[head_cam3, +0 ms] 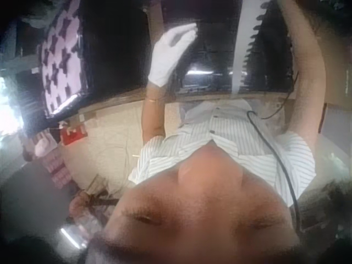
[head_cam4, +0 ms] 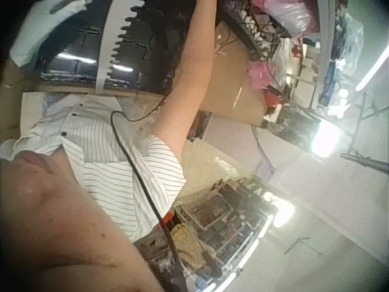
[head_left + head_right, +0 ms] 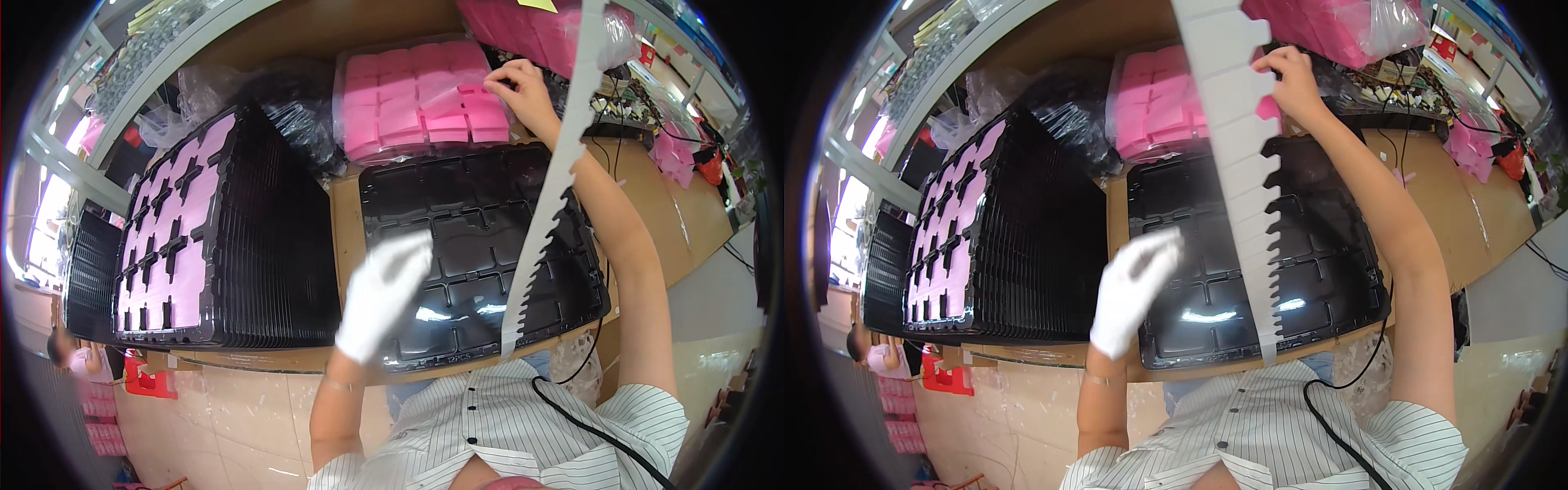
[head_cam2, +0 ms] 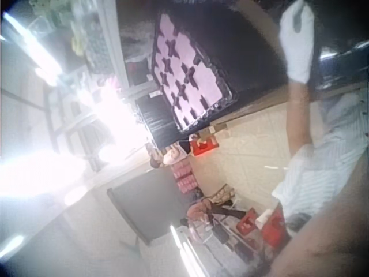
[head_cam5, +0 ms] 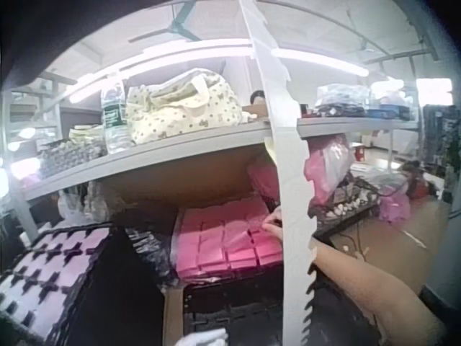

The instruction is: The person assembles black plastic trays with pink foam inserts by hand, using a white jagged plastic strip to secure the components.

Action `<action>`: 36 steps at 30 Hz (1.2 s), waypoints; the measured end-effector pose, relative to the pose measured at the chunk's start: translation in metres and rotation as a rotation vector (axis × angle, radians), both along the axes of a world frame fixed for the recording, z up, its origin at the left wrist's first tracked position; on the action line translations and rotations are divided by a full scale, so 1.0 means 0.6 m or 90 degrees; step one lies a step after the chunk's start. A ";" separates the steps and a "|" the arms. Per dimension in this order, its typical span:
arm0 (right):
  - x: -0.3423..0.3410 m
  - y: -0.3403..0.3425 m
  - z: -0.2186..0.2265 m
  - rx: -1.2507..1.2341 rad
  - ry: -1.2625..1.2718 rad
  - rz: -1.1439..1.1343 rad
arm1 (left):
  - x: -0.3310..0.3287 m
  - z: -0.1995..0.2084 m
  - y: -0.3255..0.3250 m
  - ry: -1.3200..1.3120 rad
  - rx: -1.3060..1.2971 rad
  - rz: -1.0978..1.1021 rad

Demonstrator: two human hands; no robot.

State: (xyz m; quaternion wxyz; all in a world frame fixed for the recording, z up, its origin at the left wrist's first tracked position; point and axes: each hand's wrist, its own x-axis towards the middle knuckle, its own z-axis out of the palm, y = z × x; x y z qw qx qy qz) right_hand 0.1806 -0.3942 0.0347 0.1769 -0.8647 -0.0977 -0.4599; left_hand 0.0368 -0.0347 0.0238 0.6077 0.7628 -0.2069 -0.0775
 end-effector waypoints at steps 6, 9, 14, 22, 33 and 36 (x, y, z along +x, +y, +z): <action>-0.127 0.080 0.054 0.925 0.331 0.329 | 0.162 -0.034 -0.109 0.506 -0.508 -0.047; -0.190 0.095 0.059 1.143 0.348 0.447 | 0.202 -0.043 -0.124 0.542 -0.703 0.016; -0.262 0.019 0.026 1.232 0.400 0.657 | 0.189 -0.021 -0.088 0.456 -0.699 -0.073; -0.380 0.010 -0.023 0.793 0.438 0.154 | 0.055 -0.011 0.023 0.361 -0.250 0.076; -0.517 0.062 -0.060 0.516 0.466 -0.041 | -0.096 -0.017 0.054 0.112 0.242 0.154; -0.530 0.069 -0.068 0.393 0.446 -0.053 | -0.121 -0.007 0.050 0.053 0.358 0.155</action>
